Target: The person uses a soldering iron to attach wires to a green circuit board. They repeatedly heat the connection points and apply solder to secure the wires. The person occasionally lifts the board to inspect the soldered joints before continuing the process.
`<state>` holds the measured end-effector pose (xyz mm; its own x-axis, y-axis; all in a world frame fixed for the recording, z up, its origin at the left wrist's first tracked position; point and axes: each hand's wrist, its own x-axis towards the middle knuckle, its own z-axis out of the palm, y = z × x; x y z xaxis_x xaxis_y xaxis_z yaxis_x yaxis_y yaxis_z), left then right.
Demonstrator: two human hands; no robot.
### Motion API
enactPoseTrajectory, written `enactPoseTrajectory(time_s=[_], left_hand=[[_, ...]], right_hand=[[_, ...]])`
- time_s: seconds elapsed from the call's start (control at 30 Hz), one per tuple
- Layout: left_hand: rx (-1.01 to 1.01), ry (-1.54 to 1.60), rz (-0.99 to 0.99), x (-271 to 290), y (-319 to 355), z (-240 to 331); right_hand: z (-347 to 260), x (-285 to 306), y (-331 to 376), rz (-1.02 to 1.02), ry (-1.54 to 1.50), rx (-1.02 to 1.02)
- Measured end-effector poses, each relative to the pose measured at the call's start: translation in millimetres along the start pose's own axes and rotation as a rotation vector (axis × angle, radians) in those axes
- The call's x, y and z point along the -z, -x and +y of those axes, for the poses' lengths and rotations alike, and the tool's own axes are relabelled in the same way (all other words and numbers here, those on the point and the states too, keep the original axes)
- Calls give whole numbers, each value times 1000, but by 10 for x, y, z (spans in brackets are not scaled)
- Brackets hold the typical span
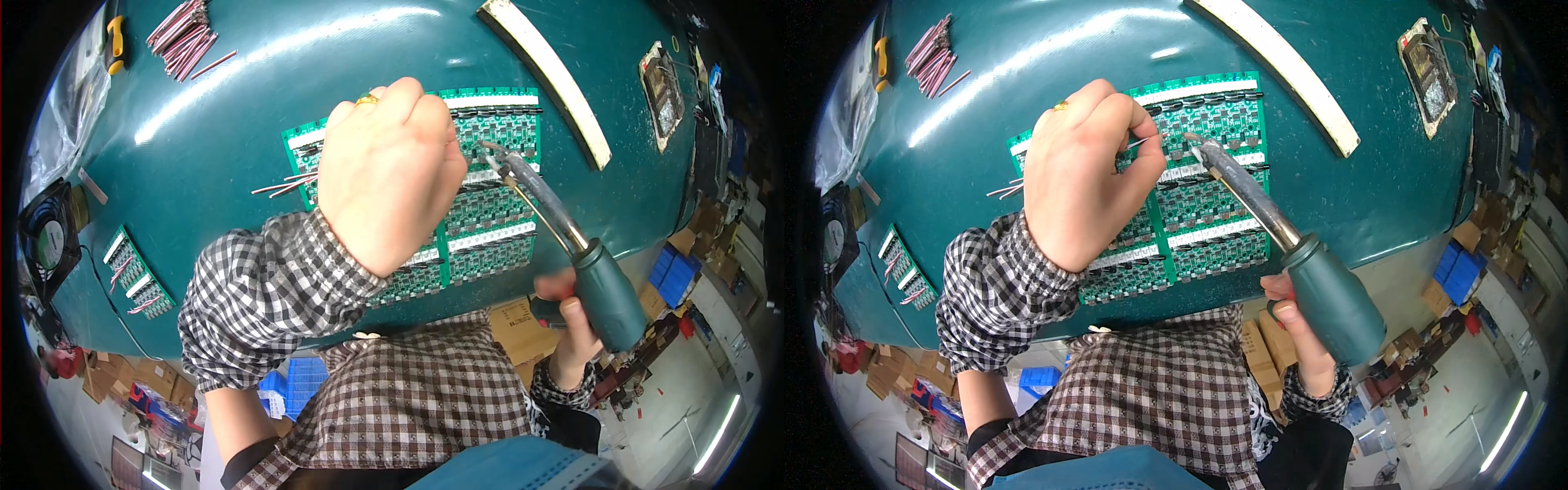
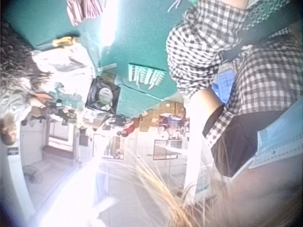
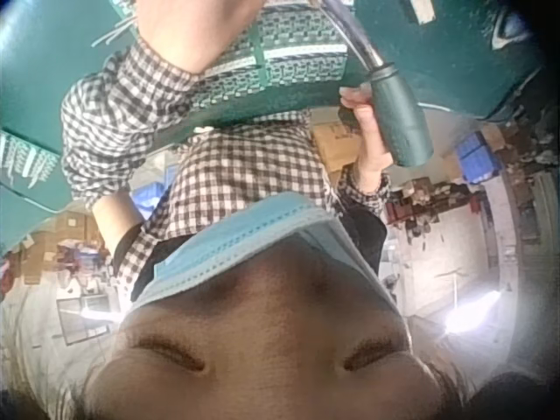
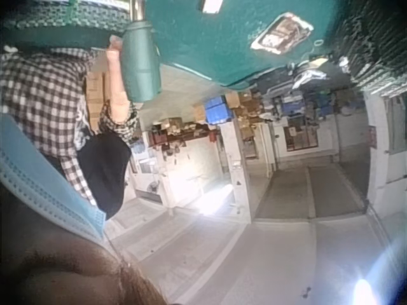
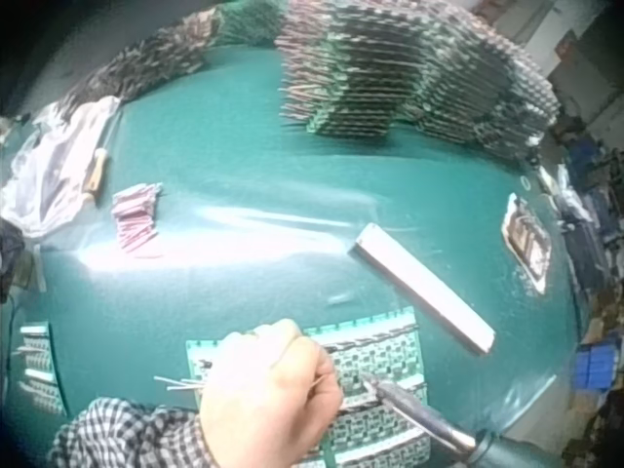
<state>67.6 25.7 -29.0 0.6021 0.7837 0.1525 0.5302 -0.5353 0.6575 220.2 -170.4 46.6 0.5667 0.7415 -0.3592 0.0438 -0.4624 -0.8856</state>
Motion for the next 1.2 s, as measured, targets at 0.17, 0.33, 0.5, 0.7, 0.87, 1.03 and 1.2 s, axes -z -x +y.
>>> enactPoseTrajectory(time_s=[0.17, 0.33, 0.5, 0.7, 0.87, 1.03, 1.2], left_hand=[[4, -17, -5, 4, 3, 4], [7, 8, -26, 30, -9, 15], [3, 10, -29, 29, -7, 18], [17, 12, -30, 21, 0, 18], [27, 23, -51, 58, 11, 21], [7, 16, -42, 34, 19, 29], [25, -23, -32, 18, 36, 34]], right_hand=[[-29, 31, -16, 42, -144, -111], [3, 45, -19, 1, -138, -124], [15, 8, -37, 12, -81, -57], [3, 4, -57, 30, -101, -92], [-21, 26, -96, 72, -182, -142], [3, 26, -135, 68, -264, -148], [33, 60, -179, 16, -279, -162]])
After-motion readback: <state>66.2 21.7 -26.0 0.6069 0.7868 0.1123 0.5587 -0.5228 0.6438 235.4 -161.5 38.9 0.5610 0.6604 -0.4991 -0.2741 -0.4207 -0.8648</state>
